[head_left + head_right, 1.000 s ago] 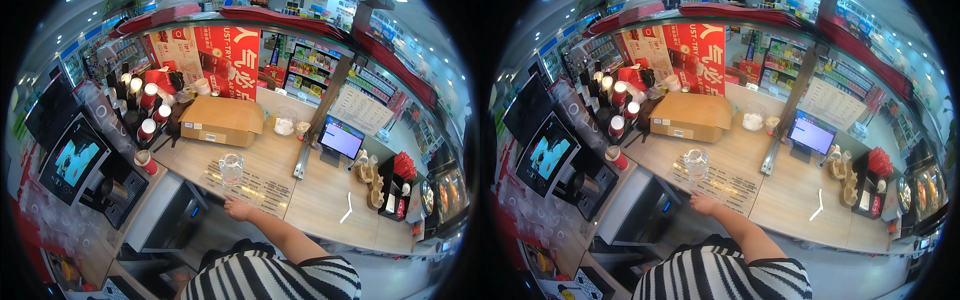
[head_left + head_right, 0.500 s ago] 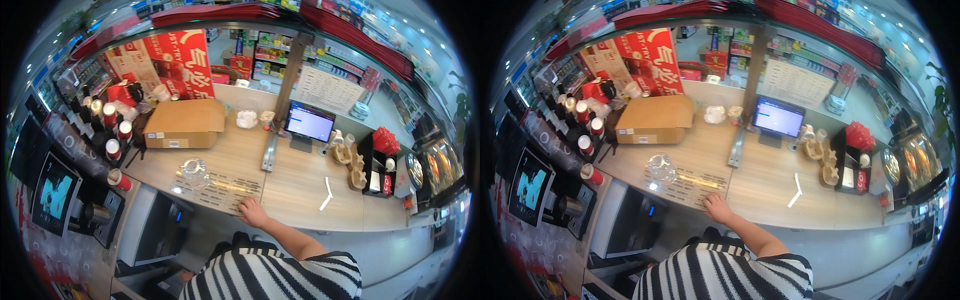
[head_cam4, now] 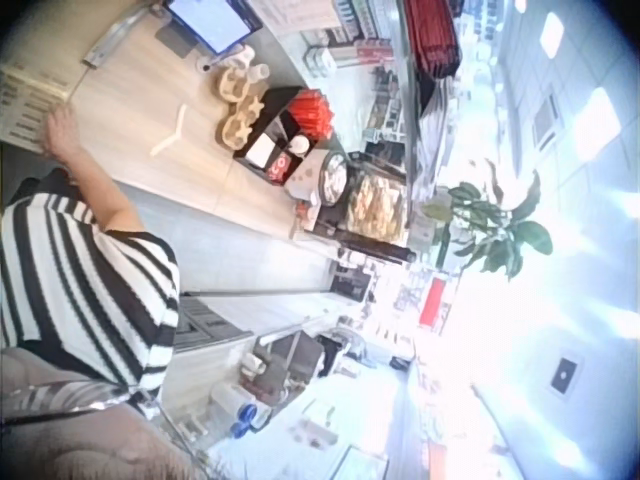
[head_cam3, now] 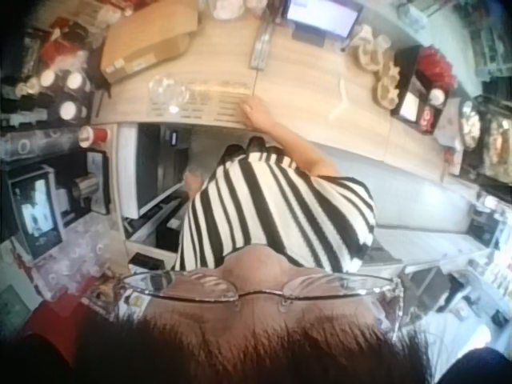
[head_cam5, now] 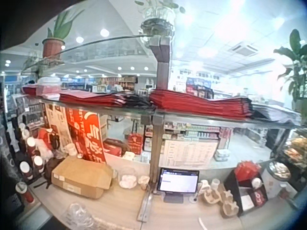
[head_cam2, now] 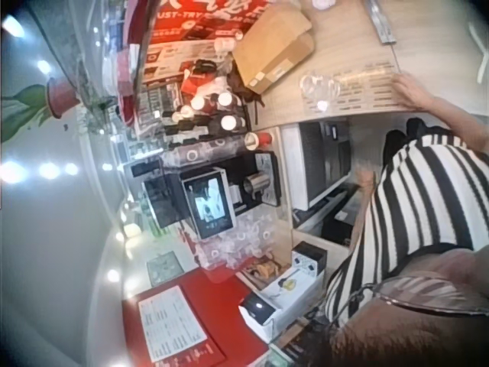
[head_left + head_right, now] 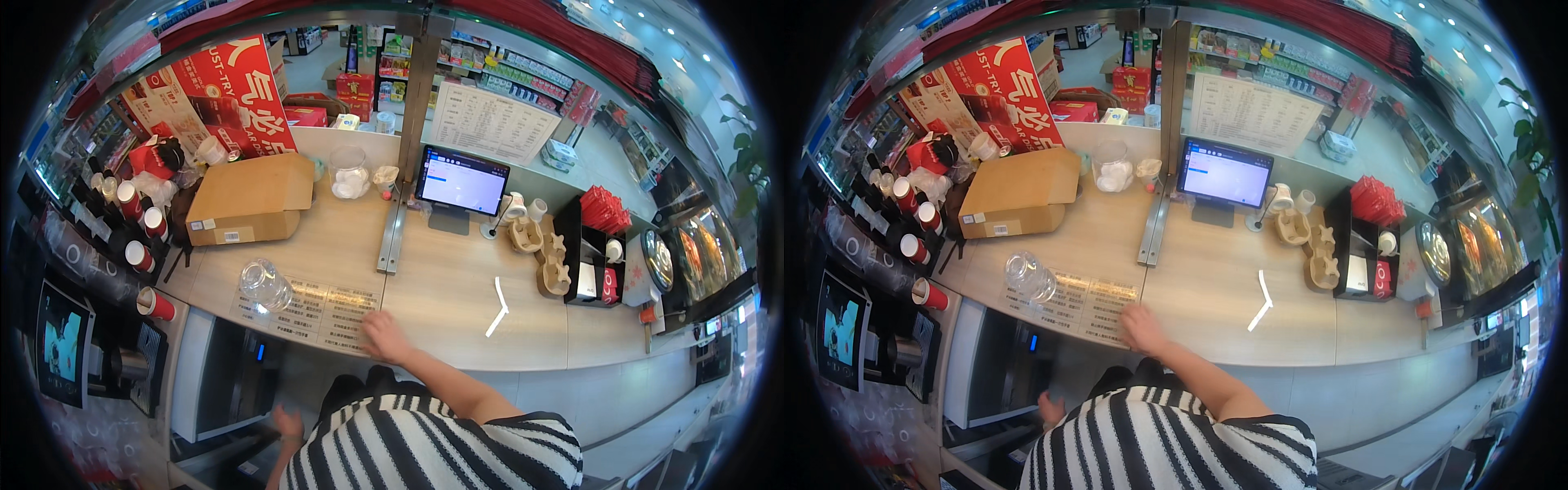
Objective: The person prepares coffee by placing a pitcher under a coffee machine, selecting options on a digital screen, pouring the brewed coffee into a cup, and adding milk from a dispenser.
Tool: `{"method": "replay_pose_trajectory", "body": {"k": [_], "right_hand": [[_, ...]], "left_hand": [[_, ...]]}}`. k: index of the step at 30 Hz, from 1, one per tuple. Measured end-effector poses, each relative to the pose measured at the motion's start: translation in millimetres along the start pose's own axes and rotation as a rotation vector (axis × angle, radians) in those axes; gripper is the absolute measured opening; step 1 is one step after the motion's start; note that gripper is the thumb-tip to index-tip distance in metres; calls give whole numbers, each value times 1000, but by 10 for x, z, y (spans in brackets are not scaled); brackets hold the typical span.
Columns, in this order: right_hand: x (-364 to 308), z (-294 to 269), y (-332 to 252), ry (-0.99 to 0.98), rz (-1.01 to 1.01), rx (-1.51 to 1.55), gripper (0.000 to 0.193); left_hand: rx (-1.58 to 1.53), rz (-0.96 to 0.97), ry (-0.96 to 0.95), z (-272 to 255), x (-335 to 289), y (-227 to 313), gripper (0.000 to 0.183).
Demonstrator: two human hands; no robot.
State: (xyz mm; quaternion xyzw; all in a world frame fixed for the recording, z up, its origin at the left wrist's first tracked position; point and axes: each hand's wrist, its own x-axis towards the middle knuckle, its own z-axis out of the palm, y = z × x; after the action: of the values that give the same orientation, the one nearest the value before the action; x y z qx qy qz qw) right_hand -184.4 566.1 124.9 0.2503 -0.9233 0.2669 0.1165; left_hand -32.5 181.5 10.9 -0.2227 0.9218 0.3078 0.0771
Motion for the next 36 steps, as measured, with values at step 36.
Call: {"method": "replay_pose_trajectory", "body": {"k": [36], "right_hand": [[1422,-1462,2350,430,437,-479,76]], "left_hand": [[659,428,-516,185,588,3286,125]]}}
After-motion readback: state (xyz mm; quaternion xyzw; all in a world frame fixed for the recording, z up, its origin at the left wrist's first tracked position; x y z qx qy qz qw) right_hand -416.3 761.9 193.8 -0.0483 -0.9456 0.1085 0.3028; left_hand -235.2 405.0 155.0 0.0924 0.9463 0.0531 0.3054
